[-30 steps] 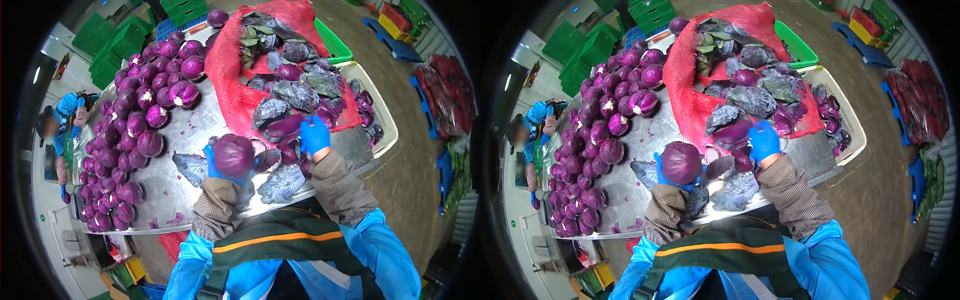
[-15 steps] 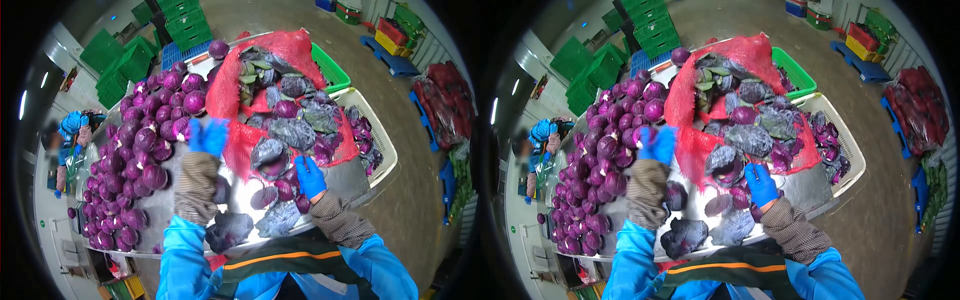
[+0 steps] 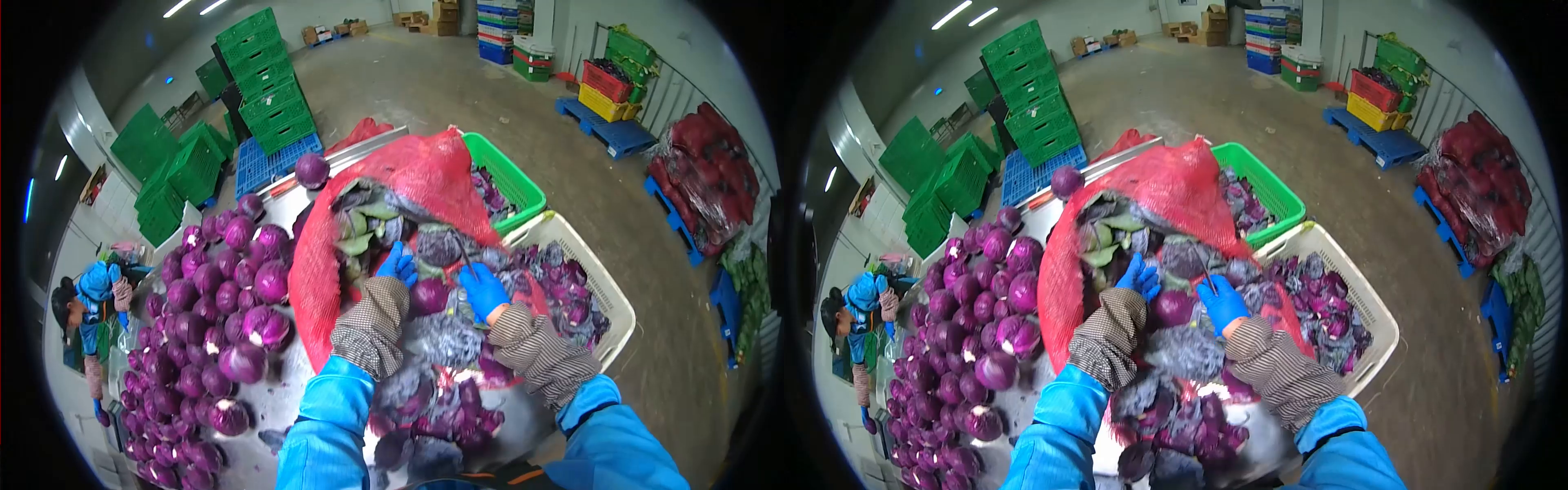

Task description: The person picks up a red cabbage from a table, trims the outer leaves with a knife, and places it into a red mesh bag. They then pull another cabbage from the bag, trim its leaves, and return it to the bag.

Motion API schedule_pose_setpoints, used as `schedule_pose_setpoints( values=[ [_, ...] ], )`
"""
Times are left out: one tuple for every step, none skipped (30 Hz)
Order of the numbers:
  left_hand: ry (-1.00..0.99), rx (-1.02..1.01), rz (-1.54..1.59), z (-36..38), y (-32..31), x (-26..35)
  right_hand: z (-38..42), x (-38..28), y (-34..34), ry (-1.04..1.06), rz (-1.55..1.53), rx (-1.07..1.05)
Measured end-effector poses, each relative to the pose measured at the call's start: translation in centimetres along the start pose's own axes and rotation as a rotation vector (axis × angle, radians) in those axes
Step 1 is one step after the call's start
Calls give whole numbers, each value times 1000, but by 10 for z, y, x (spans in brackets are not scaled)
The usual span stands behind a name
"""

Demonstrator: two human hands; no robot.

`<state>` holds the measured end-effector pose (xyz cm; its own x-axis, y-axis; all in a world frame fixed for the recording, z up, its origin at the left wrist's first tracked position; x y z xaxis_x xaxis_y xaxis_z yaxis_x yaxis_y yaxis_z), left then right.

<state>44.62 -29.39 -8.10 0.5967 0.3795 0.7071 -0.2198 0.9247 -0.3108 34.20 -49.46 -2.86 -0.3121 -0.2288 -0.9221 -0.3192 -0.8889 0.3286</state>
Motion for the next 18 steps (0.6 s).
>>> schedule_pose_setpoints(
  values=[
    [19,10,-22,-28,-7,-2,-18,0,-7,-4,45,8],
    [73,-67,-40,-60,-8,-9,-37,4,-13,-11,92,14],
    [6,11,-92,-42,-23,-4,-61,13,-19,94,236,55],
    [-58,93,-149,-21,-39,2,-75,18,-25,40,236,39],
    [-133,20,-220,-43,-44,-5,-85,22,-31,-15,237,21],
    [-144,-31,-275,-77,-37,-15,-92,26,-35,-33,219,-5],
    [-157,-82,-330,-114,-29,-26,-98,29,-40,-52,201,-30],
    [-173,-132,-383,-148,-22,-36,-105,31,-45,-71,184,-55],
    [-52,-58,-268,-109,-38,-21,-99,26,-44,-110,96,-79],
    [73,18,-152,-82,-47,-15,-92,23,-44,-154,11,-104],
    [135,106,-84,-77,-47,-17,-89,24,-43,-150,-21,-118],
    [155,29,22,-68,-48,-18,-84,20,-41,-118,-14,-108],
    [182,-44,127,-56,-46,-22,-75,20,-40,-91,-5,-99],
    [209,-113,239,-43,-44,-28,-63,20,-39,-66,9,-95],
    [196,-105,389,-31,-43,-33,-43,3,-32,14,76,-111],
    [241,-171,486,-18,-40,-34,-37,16,-41,305,79,-30],
    [194,-262,564,0,-34,-38,-20,20,-41,306,67,-103],
    [144,-356,640,46,-39,-24,5,6,-37,308,98,-173]
  ],
)
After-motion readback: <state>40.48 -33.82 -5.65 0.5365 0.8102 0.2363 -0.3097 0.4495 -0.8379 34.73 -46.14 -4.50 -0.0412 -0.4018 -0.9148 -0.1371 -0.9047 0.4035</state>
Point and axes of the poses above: each hand's wrist, its own z-axis away from the middle knuckle, its own y-axis out of the back of the hand, x = y × z, the point moved 3 cm from there along -z, towards the middle knuckle, and after that the axes turned 15 degrees about x, right-handed, at the moved point
